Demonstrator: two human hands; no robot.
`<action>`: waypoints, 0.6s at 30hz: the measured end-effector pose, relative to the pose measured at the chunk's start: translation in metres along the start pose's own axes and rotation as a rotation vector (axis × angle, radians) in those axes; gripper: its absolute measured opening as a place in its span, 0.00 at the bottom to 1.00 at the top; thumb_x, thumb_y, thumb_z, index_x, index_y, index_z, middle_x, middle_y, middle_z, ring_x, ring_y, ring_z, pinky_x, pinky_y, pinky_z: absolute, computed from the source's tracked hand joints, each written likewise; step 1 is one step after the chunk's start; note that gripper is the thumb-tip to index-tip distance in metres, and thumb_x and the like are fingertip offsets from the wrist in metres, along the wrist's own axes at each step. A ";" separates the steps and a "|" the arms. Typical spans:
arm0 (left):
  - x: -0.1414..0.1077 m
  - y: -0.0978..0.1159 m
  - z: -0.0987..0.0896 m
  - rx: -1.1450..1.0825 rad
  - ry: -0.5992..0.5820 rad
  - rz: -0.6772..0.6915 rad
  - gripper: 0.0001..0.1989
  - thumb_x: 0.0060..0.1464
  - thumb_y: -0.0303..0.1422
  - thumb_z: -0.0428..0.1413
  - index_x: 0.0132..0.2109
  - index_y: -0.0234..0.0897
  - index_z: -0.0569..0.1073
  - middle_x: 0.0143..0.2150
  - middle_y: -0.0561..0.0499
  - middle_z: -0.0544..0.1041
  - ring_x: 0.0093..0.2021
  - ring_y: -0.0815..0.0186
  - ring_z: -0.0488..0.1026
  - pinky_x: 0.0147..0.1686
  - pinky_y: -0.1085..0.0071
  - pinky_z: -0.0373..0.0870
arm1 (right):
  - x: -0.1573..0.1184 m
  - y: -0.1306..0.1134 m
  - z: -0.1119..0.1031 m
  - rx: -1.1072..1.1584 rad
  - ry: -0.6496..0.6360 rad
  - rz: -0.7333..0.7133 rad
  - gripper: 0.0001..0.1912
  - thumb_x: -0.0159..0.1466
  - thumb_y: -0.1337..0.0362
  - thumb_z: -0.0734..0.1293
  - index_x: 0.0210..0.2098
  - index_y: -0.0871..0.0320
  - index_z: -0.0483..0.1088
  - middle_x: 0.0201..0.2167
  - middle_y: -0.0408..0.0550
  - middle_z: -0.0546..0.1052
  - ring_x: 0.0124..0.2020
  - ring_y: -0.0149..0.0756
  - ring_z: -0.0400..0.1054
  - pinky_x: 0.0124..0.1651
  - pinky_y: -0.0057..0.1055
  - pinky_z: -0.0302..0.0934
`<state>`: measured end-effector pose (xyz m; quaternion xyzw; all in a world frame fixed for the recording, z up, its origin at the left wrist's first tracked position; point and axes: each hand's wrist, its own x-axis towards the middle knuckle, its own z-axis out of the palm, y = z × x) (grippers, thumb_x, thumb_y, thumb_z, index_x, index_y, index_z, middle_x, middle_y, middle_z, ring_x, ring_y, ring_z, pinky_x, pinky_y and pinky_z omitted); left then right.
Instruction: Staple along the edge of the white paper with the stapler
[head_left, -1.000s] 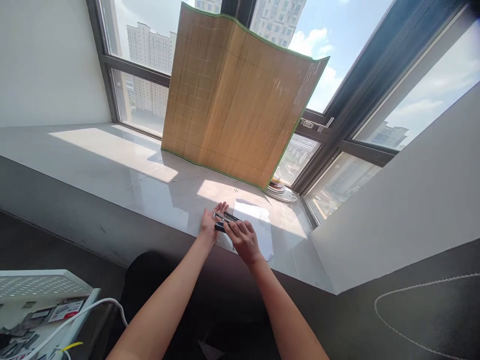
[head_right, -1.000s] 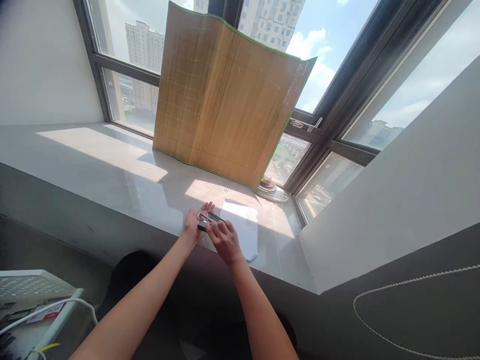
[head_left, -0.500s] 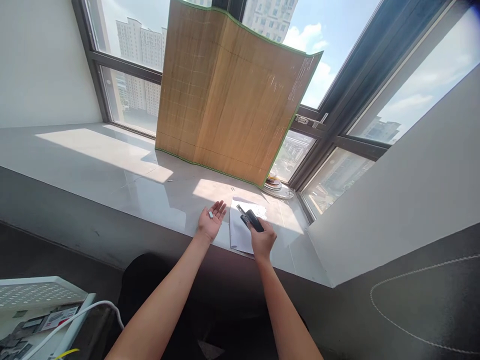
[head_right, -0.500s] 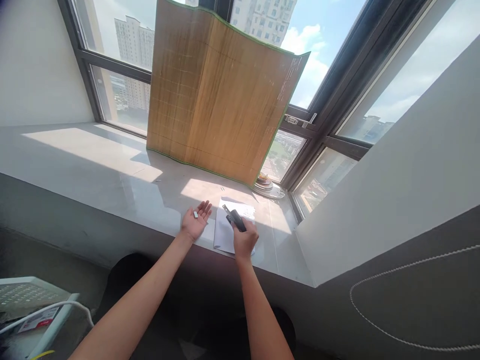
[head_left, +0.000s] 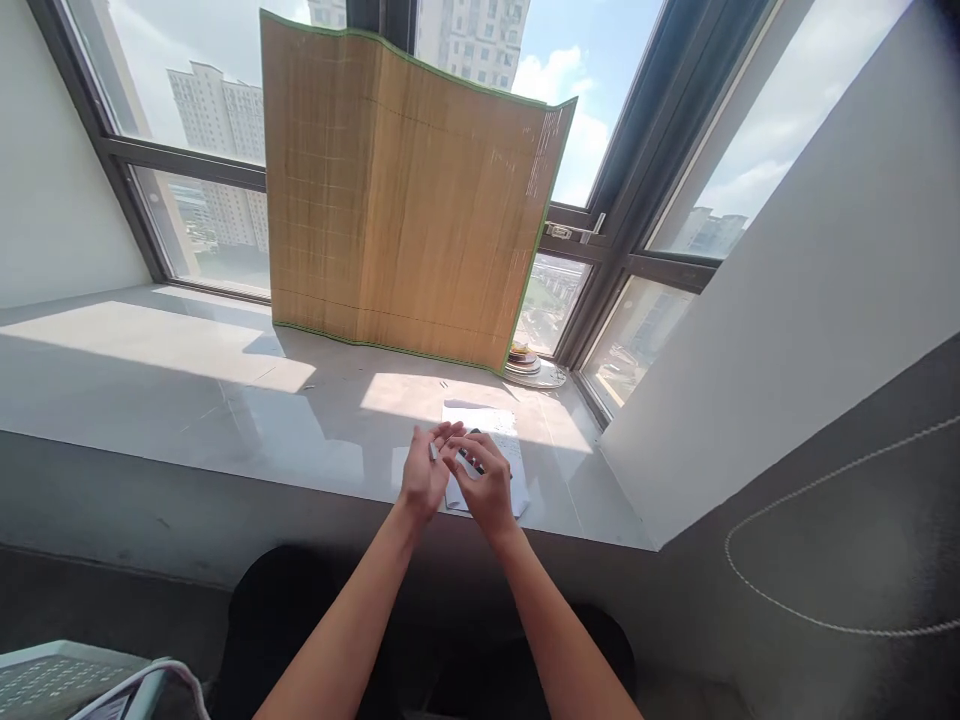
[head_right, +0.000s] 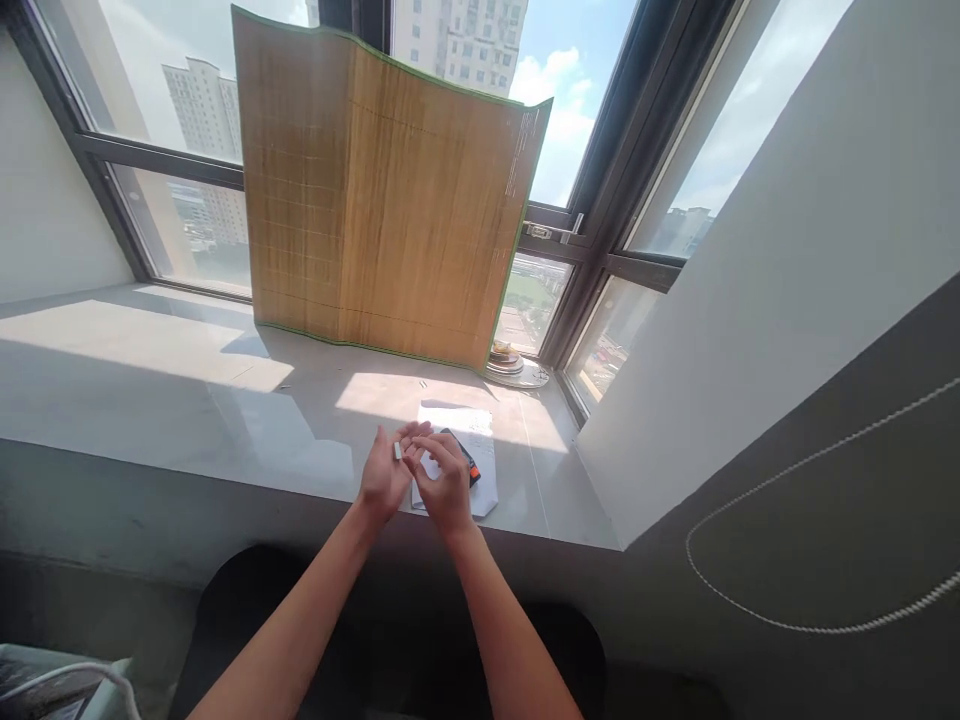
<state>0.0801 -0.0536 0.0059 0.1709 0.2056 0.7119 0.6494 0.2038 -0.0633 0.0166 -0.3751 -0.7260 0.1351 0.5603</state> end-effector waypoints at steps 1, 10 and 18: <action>-0.006 -0.005 0.007 0.035 -0.040 0.003 0.29 0.74 0.52 0.44 0.51 0.32 0.79 0.58 0.34 0.80 0.61 0.52 0.78 0.63 0.55 0.72 | 0.003 -0.009 0.002 0.078 -0.037 -0.005 0.07 0.69 0.62 0.72 0.45 0.52 0.82 0.42 0.51 0.81 0.43 0.43 0.74 0.47 0.38 0.69; -0.002 0.017 0.009 0.617 -0.246 0.254 0.28 0.67 0.59 0.51 0.52 0.39 0.78 0.58 0.38 0.78 0.65 0.46 0.70 0.69 0.48 0.62 | 0.004 -0.004 -0.009 0.253 0.016 0.150 0.07 0.67 0.60 0.72 0.41 0.53 0.83 0.38 0.48 0.84 0.37 0.40 0.76 0.44 0.36 0.71; 0.045 0.046 -0.083 2.094 0.259 0.410 0.21 0.65 0.38 0.54 0.60 0.31 0.73 0.69 0.22 0.65 0.74 0.29 0.53 0.69 0.25 0.39 | 0.048 0.159 -0.097 -0.231 0.143 0.478 0.15 0.62 0.60 0.66 0.41 0.57 0.84 0.39 0.52 0.86 0.38 0.44 0.76 0.45 0.39 0.69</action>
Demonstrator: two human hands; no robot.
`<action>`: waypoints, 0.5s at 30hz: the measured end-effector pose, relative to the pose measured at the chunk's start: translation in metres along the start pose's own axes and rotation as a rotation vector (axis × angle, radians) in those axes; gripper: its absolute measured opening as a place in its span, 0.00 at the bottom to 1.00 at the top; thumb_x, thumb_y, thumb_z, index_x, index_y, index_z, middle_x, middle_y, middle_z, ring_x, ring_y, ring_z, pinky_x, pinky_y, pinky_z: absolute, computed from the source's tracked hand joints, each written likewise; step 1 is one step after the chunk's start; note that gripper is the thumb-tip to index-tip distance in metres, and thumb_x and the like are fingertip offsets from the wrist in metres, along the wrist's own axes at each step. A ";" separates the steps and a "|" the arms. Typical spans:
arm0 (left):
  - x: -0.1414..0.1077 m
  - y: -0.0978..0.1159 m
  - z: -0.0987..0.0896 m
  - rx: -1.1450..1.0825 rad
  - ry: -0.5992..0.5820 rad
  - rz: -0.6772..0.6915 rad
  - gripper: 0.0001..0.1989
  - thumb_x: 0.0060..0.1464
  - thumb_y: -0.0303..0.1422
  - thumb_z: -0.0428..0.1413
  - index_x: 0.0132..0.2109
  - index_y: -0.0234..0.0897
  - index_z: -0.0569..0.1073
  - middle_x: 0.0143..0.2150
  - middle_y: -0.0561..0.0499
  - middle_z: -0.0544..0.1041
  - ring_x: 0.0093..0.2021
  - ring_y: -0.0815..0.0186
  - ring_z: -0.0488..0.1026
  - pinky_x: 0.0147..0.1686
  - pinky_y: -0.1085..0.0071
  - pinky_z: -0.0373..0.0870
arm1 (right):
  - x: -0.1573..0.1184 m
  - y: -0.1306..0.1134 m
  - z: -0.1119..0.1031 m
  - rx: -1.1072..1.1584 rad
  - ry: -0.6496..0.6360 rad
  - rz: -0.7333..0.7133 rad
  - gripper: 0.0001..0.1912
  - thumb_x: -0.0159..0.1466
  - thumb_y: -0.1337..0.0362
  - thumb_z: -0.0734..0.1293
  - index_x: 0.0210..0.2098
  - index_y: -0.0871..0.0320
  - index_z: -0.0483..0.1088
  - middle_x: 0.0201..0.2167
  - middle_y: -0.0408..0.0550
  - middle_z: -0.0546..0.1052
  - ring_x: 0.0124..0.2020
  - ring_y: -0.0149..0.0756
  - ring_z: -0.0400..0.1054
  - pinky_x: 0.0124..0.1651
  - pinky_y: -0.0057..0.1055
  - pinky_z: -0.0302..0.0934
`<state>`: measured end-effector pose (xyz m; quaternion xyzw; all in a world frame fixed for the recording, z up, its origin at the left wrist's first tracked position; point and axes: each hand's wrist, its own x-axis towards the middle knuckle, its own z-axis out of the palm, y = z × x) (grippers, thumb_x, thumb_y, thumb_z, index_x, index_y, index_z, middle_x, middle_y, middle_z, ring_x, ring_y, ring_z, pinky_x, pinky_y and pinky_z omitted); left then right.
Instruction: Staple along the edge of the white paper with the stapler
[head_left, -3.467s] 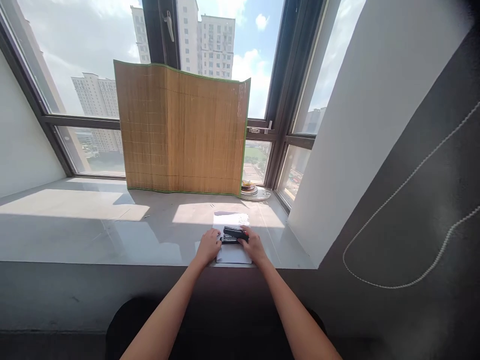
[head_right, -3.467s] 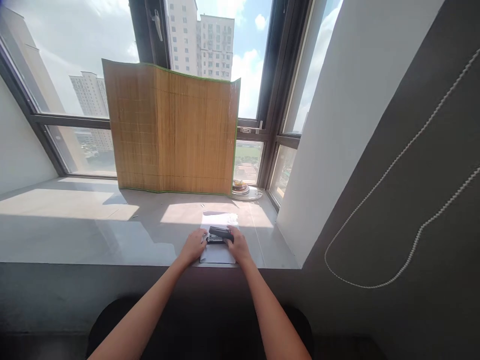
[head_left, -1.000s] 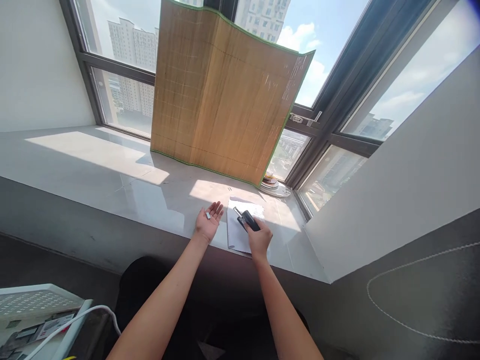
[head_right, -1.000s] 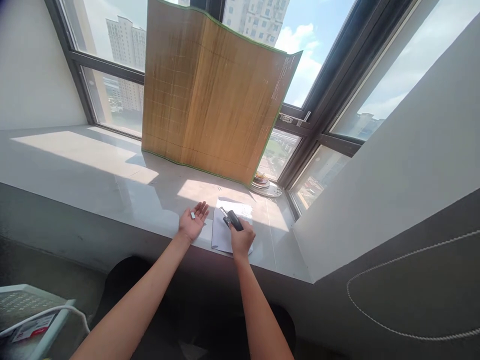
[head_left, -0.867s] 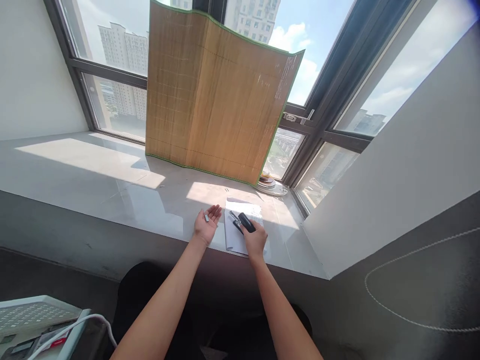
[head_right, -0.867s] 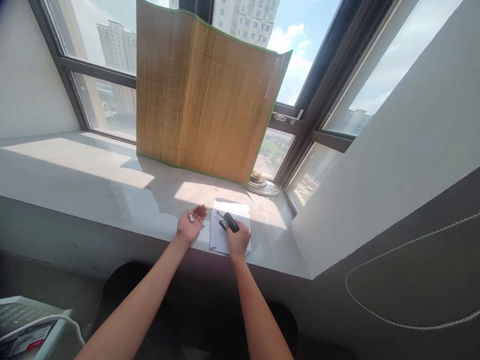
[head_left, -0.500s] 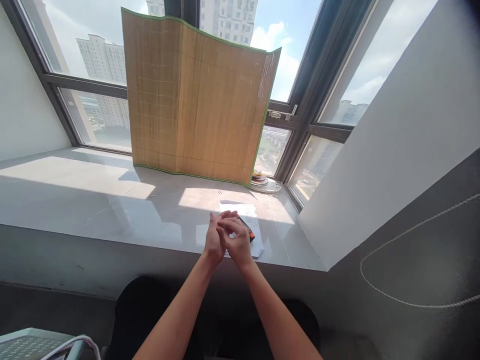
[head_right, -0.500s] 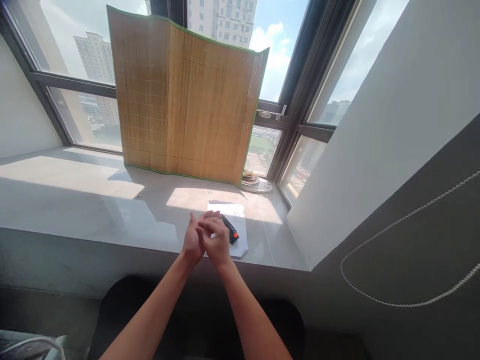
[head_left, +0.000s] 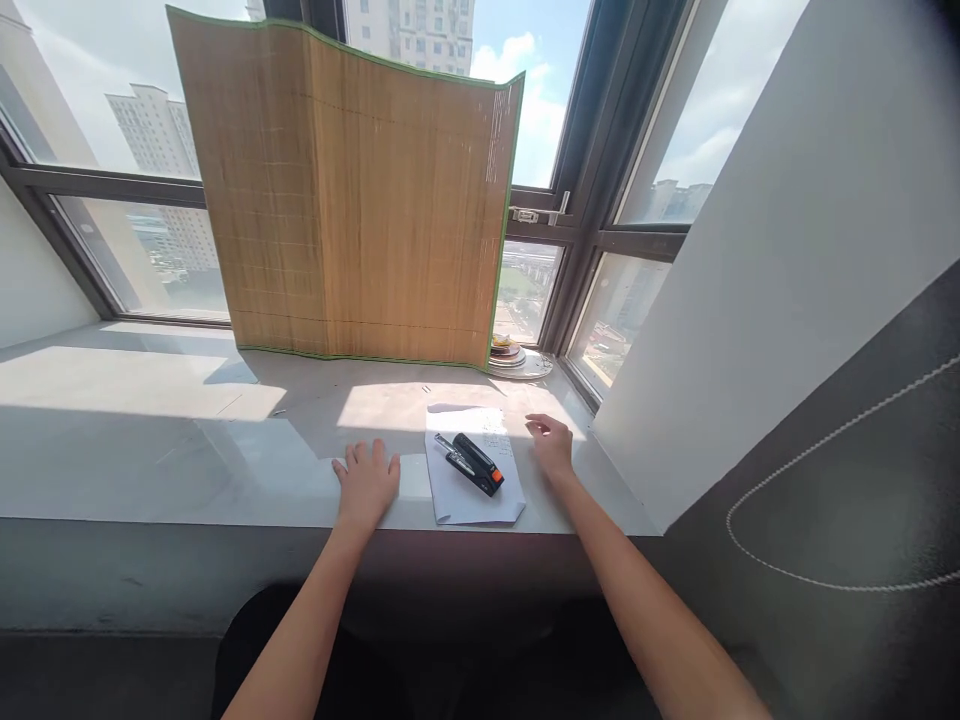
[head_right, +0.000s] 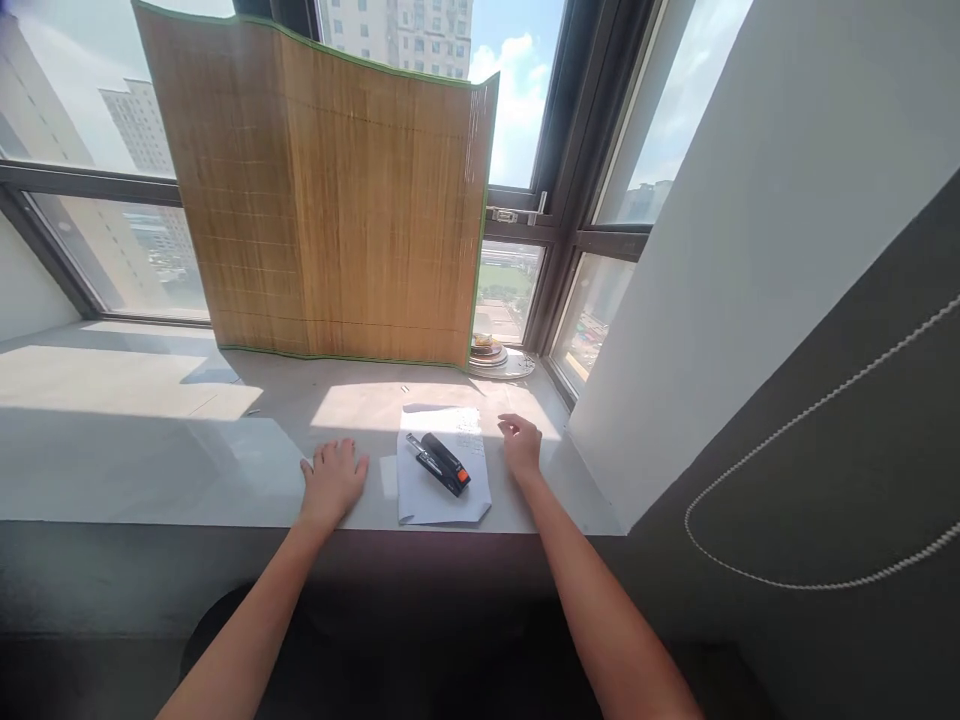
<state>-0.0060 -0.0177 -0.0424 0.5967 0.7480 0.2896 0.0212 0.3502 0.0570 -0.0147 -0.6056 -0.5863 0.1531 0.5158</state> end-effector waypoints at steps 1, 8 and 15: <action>-0.001 -0.002 0.004 0.067 -0.019 0.021 0.22 0.66 0.39 0.53 0.61 0.31 0.73 0.69 0.22 0.65 0.74 0.29 0.53 0.68 0.24 0.41 | 0.018 0.012 -0.002 -0.061 -0.003 0.051 0.15 0.61 0.61 0.67 0.41 0.58 0.83 0.36 0.51 0.86 0.36 0.43 0.76 0.44 0.38 0.69; -0.001 0.007 0.001 0.181 -0.055 0.044 0.22 0.67 0.41 0.51 0.61 0.32 0.73 0.66 0.22 0.66 0.71 0.28 0.56 0.66 0.25 0.47 | 0.097 0.039 0.022 -0.237 -0.004 0.129 0.09 0.56 0.67 0.67 0.29 0.60 0.81 0.30 0.54 0.84 0.35 0.44 0.77 0.46 0.35 0.68; -0.003 0.005 -0.003 -0.029 0.014 0.012 0.14 0.61 0.37 0.57 0.51 0.37 0.75 0.61 0.26 0.70 0.70 0.28 0.57 0.67 0.26 0.44 | 0.086 0.049 0.025 -0.361 -0.035 0.062 0.16 0.61 0.66 0.67 0.45 0.64 0.81 0.40 0.57 0.83 0.41 0.43 0.75 0.52 0.36 0.66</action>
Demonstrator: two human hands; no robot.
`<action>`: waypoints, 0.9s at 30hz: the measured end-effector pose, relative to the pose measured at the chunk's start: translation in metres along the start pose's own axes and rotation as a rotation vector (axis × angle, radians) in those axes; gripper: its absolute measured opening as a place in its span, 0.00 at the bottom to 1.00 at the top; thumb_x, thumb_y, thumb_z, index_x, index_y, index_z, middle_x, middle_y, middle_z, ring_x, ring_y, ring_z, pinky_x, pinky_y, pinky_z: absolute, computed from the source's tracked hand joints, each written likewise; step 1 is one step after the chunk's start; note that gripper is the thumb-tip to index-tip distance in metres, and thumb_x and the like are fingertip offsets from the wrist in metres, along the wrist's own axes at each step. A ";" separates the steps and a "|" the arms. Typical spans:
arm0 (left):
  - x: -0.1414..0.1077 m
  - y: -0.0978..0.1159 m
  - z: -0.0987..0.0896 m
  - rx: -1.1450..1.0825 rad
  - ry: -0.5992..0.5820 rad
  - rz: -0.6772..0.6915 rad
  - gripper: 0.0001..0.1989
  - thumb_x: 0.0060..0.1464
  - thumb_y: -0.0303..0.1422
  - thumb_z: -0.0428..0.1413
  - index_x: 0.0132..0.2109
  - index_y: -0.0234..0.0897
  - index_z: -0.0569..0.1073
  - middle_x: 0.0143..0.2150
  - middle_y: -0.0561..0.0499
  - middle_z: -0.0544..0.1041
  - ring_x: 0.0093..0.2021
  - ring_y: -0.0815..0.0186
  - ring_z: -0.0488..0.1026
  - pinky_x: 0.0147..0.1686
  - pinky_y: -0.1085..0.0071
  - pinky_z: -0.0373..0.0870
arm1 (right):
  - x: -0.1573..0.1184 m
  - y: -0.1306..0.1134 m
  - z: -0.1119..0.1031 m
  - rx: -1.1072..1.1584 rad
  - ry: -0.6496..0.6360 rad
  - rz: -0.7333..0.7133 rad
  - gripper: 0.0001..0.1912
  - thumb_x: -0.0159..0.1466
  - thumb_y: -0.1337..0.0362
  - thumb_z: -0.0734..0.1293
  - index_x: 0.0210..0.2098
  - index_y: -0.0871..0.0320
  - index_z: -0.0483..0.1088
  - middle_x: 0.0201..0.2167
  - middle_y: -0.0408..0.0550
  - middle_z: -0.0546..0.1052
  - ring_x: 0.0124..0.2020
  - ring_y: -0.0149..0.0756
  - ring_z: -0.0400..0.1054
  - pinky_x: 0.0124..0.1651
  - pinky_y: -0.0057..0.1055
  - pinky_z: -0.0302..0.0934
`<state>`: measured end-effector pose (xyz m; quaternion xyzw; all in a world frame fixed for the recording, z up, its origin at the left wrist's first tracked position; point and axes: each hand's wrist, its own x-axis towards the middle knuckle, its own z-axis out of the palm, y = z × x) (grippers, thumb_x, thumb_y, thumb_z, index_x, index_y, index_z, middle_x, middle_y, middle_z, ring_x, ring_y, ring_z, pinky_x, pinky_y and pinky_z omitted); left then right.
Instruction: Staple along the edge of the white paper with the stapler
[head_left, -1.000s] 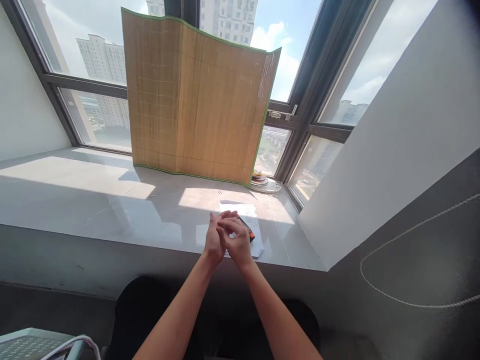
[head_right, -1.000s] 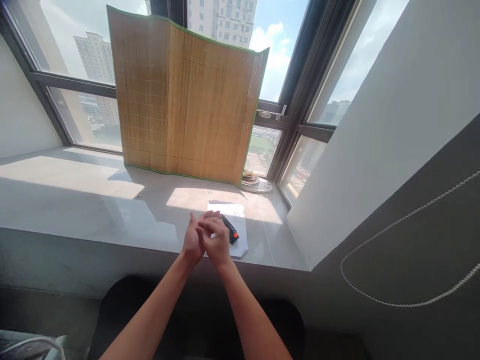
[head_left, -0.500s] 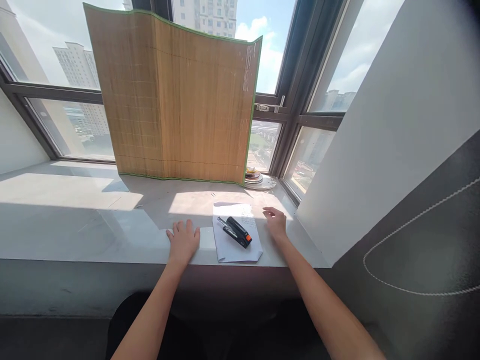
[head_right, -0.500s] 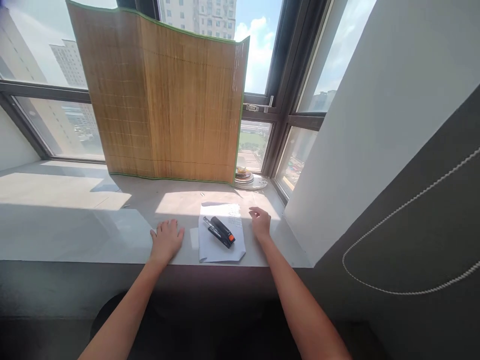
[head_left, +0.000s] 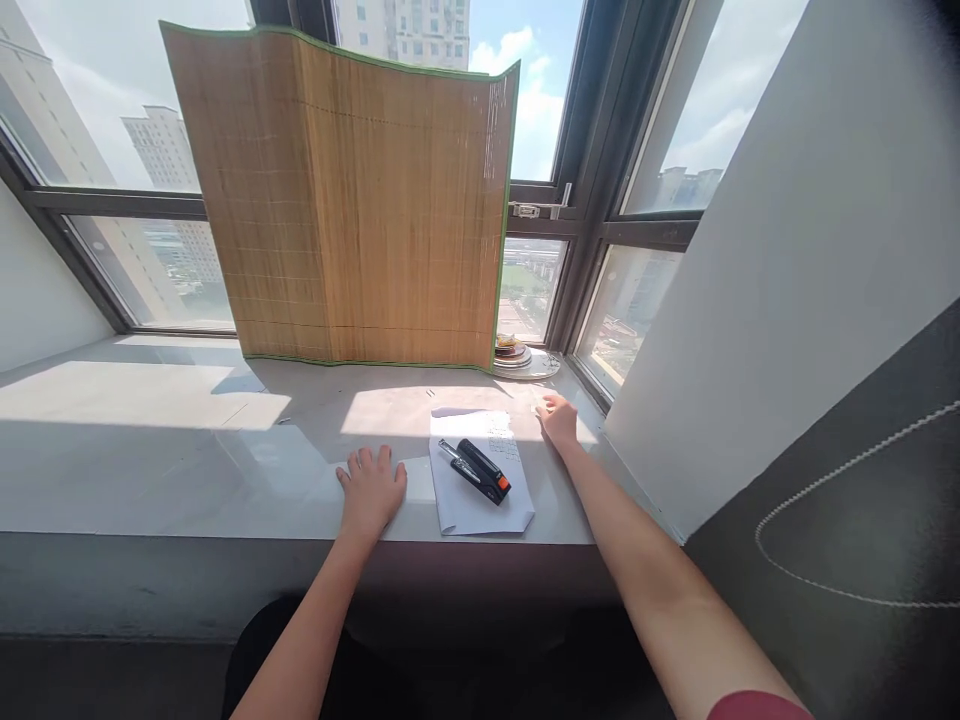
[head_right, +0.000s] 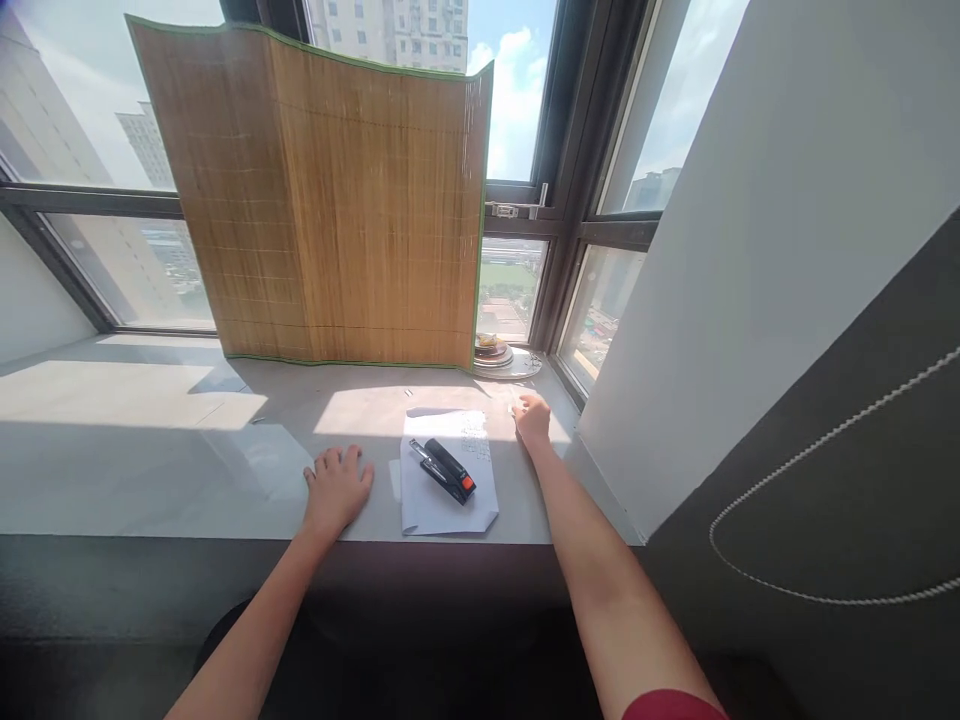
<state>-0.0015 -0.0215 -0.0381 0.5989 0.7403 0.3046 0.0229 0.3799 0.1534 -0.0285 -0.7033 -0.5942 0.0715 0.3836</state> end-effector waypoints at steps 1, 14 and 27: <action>0.003 0.000 0.001 -0.081 0.031 -0.023 0.11 0.58 0.35 0.58 0.47 0.37 0.75 0.59 0.27 0.72 0.70 0.27 0.57 0.67 0.26 0.43 | -0.008 0.001 -0.001 -0.017 -0.008 -0.018 0.16 0.61 0.66 0.67 0.46 0.64 0.81 0.40 0.57 0.82 0.41 0.43 0.75 0.52 0.36 0.65; 0.153 0.057 0.039 -0.990 -0.183 -0.047 0.06 0.53 0.26 0.59 0.33 0.42 0.77 0.53 0.40 0.79 0.69 0.50 0.67 0.75 0.57 0.51 | -0.077 -0.016 -0.006 -0.397 -0.105 -0.295 0.13 0.71 0.72 0.58 0.41 0.59 0.75 0.44 0.60 0.74 0.50 0.51 0.65 0.47 0.39 0.58; 0.122 0.036 0.045 -0.796 -0.181 -0.002 0.08 0.54 0.24 0.58 0.31 0.42 0.73 0.39 0.43 0.75 0.62 0.49 0.70 0.70 0.55 0.56 | -0.077 -0.013 -0.009 -0.364 -0.111 -0.285 0.11 0.69 0.74 0.60 0.41 0.59 0.74 0.44 0.57 0.74 0.50 0.49 0.66 0.48 0.37 0.58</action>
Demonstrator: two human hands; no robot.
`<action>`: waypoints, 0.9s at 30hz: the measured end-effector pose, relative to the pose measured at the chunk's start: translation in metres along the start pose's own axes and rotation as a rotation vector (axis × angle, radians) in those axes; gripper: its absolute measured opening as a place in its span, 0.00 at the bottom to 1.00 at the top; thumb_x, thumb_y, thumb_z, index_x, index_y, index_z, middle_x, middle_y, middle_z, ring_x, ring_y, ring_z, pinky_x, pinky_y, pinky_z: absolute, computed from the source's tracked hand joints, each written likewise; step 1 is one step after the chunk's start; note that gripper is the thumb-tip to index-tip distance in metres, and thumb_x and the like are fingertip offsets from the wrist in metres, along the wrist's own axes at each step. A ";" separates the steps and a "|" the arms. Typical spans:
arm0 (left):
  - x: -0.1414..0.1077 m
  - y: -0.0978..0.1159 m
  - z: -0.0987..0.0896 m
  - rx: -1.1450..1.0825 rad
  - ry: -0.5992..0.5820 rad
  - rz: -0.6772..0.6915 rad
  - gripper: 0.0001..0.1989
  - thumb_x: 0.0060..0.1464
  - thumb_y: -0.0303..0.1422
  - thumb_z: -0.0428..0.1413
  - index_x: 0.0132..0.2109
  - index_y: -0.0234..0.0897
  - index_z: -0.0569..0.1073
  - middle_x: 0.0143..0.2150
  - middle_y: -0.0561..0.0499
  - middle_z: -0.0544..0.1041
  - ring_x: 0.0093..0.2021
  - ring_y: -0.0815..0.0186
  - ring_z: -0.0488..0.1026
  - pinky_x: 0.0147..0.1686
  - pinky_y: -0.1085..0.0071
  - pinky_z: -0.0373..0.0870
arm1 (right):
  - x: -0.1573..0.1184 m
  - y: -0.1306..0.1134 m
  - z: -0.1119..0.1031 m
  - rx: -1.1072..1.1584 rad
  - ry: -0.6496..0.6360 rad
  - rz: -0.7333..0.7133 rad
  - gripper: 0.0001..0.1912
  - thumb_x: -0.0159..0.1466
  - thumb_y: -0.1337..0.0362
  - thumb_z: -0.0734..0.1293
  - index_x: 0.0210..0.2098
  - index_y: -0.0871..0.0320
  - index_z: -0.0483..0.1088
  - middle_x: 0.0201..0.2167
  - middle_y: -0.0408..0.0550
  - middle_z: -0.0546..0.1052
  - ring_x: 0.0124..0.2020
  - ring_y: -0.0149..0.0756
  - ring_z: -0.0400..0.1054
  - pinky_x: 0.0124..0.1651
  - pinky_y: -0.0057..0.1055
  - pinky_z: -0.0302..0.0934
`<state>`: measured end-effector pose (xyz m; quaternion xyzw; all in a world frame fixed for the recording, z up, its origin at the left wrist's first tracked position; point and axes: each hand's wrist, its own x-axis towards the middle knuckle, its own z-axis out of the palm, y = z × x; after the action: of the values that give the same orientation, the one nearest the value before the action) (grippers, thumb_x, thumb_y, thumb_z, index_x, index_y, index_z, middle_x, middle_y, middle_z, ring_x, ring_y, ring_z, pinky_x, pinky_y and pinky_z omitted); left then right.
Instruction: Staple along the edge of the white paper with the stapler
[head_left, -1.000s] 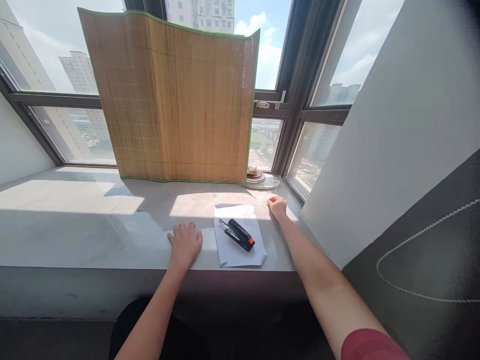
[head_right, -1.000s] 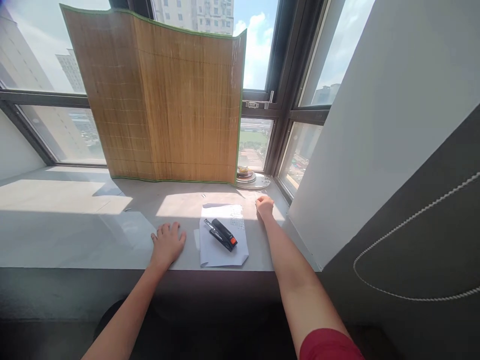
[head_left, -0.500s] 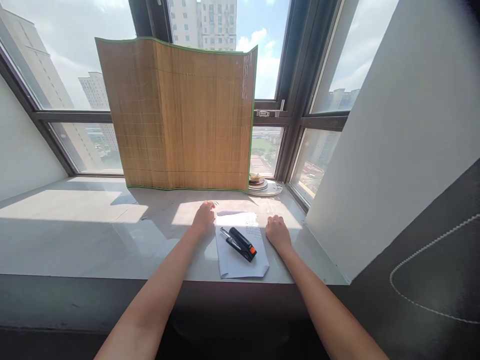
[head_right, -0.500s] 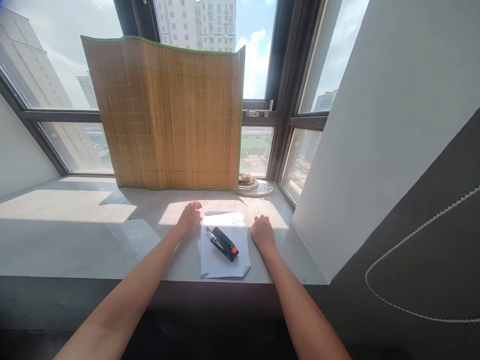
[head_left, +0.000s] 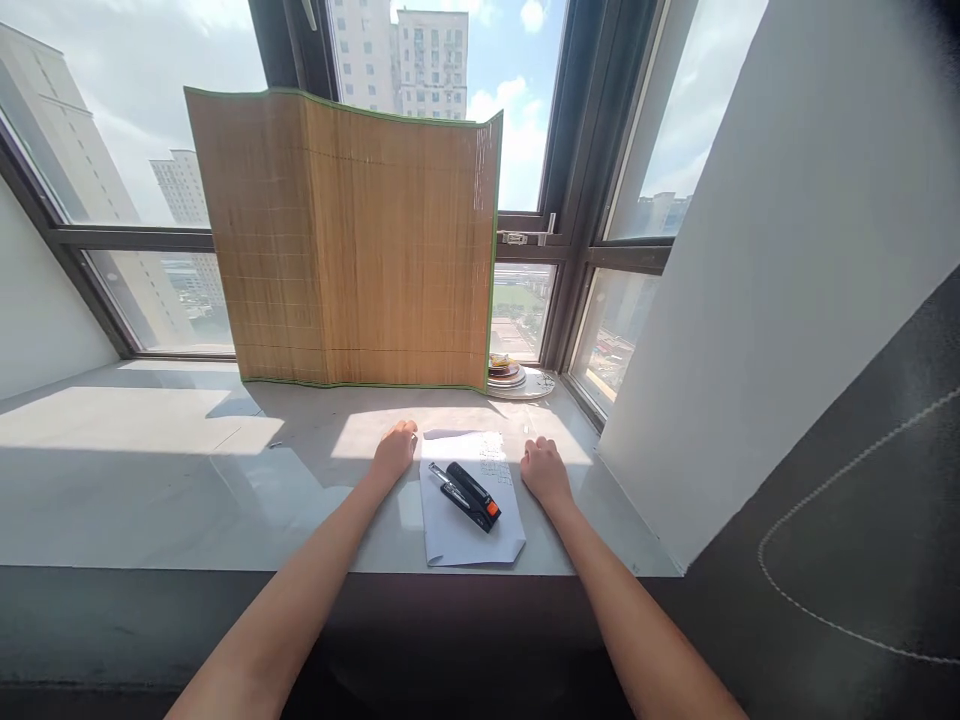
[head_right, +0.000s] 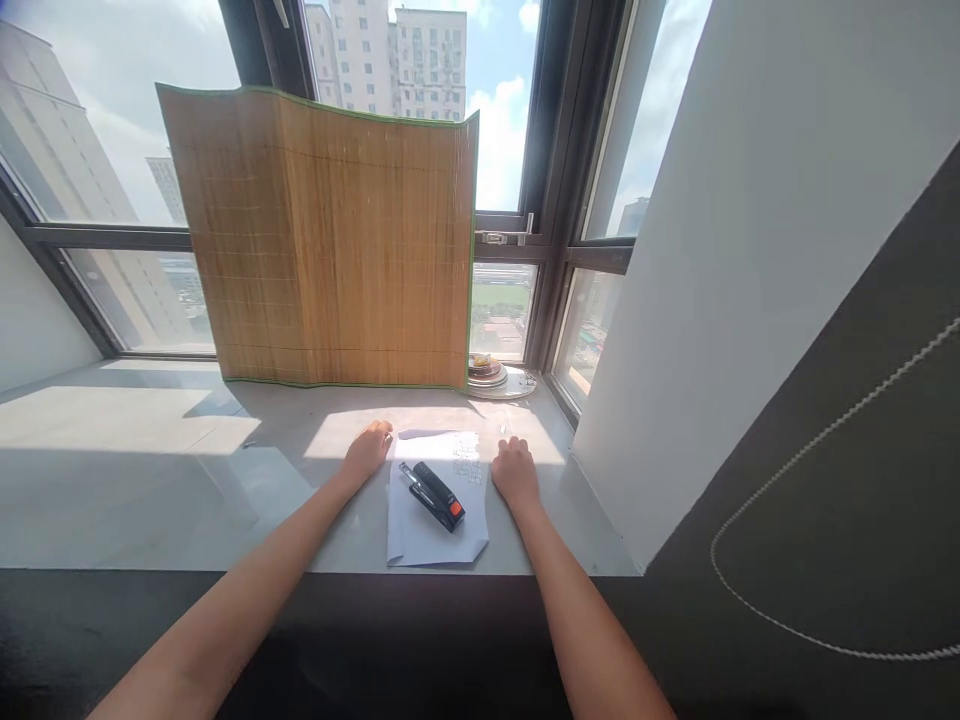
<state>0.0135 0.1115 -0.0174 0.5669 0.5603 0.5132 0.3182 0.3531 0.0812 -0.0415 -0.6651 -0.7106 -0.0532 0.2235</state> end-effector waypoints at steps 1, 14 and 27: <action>-0.008 -0.002 -0.004 0.035 0.003 0.010 0.07 0.54 0.24 0.58 0.31 0.42 0.73 0.38 0.44 0.74 0.60 0.48 0.69 0.70 0.53 0.56 | 0.000 0.000 -0.001 0.001 -0.002 0.002 0.11 0.69 0.74 0.60 0.41 0.59 0.74 0.44 0.57 0.74 0.50 0.49 0.66 0.48 0.37 0.58; -0.068 0.008 -0.003 0.045 0.123 0.085 0.09 0.61 0.25 0.58 0.34 0.43 0.71 0.38 0.47 0.73 0.42 0.56 0.74 0.50 0.65 0.69 | 0.002 0.004 -0.003 0.262 0.051 0.122 0.11 0.64 0.71 0.61 0.37 0.59 0.76 0.41 0.60 0.76 0.48 0.52 0.67 0.48 0.41 0.61; -0.075 0.014 -0.005 0.053 -0.198 0.520 0.12 0.69 0.33 0.55 0.51 0.40 0.82 0.41 0.46 0.78 0.43 0.58 0.75 0.47 0.62 0.73 | -0.026 -0.033 -0.034 1.000 -0.346 -0.631 0.39 0.64 0.29 0.66 0.57 0.55 0.74 0.45 0.52 0.75 0.42 0.42 0.67 0.44 0.37 0.62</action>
<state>0.0243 0.0360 -0.0194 0.7471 0.3754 0.5052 0.2139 0.3296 0.0407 -0.0145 -0.2366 -0.8380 0.3315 0.3632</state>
